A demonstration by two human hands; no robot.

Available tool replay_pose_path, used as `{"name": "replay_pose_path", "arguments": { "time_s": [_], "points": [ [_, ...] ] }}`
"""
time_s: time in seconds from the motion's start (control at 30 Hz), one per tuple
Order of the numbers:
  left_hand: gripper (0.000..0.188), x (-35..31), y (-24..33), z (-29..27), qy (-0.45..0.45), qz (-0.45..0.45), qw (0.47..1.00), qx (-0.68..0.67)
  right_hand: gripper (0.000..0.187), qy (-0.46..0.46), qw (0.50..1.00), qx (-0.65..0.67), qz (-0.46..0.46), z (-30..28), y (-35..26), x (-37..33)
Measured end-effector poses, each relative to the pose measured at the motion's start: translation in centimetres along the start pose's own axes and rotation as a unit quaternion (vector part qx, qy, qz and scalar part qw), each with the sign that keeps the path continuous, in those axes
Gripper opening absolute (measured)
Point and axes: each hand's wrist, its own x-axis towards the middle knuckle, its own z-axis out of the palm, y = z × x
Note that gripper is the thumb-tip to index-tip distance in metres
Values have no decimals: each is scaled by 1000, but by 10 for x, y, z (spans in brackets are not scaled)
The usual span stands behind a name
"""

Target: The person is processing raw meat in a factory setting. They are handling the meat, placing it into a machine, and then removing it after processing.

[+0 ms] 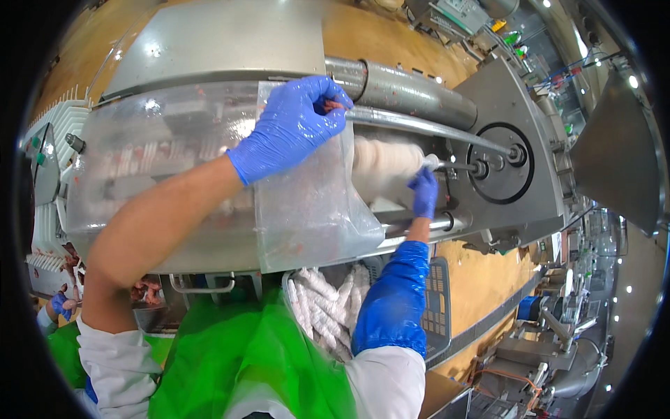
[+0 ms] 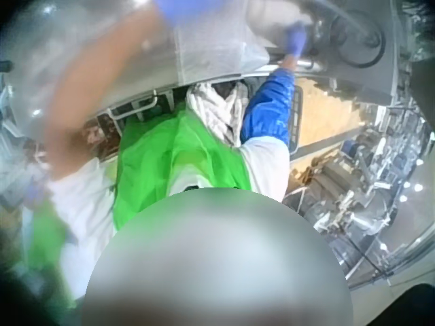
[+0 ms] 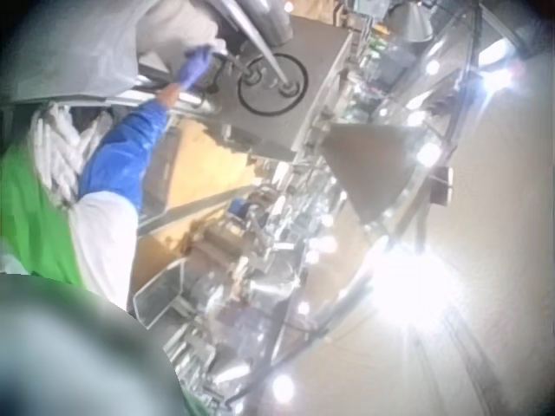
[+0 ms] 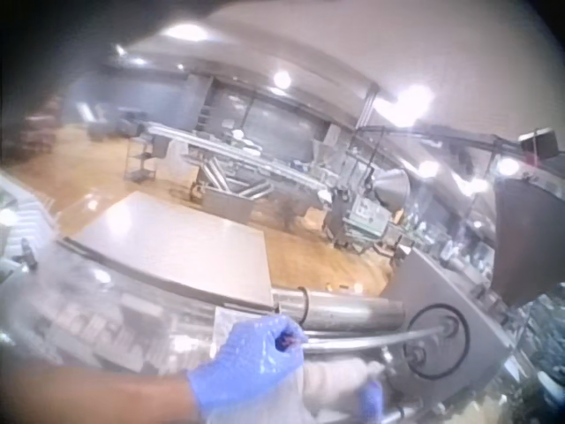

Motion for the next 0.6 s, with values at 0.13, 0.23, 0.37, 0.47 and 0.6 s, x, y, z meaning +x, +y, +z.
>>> {"name": "replay_pose_path", "arguments": {
  "time_s": [0.13, 0.23, 0.37, 0.47, 0.6],
  "points": [
    [17, 9, -2, 8, -39, 17, 999, 5, 21, -38, 998, -21, -49, -20, -36, 3],
    [18, 14, -8, -4, -59, 43, 996, 53, 28, -191, 975, -49, -106, 54, -47, -59],
    [20, 13, 3, -11, -100, -3, 994, 34, 35, -135, 987, -10, -92, 72, -65, -129],
    [24, 3, 2, -21, -149, -9, 989, -22, 36, -79, 931, -281, -218, 41, -62, -176],
    [28, -23, -7, -34, -159, 147, 975, 53, 31, -7, 991, -128, -33, 18, -57, -252]
  ]
}}
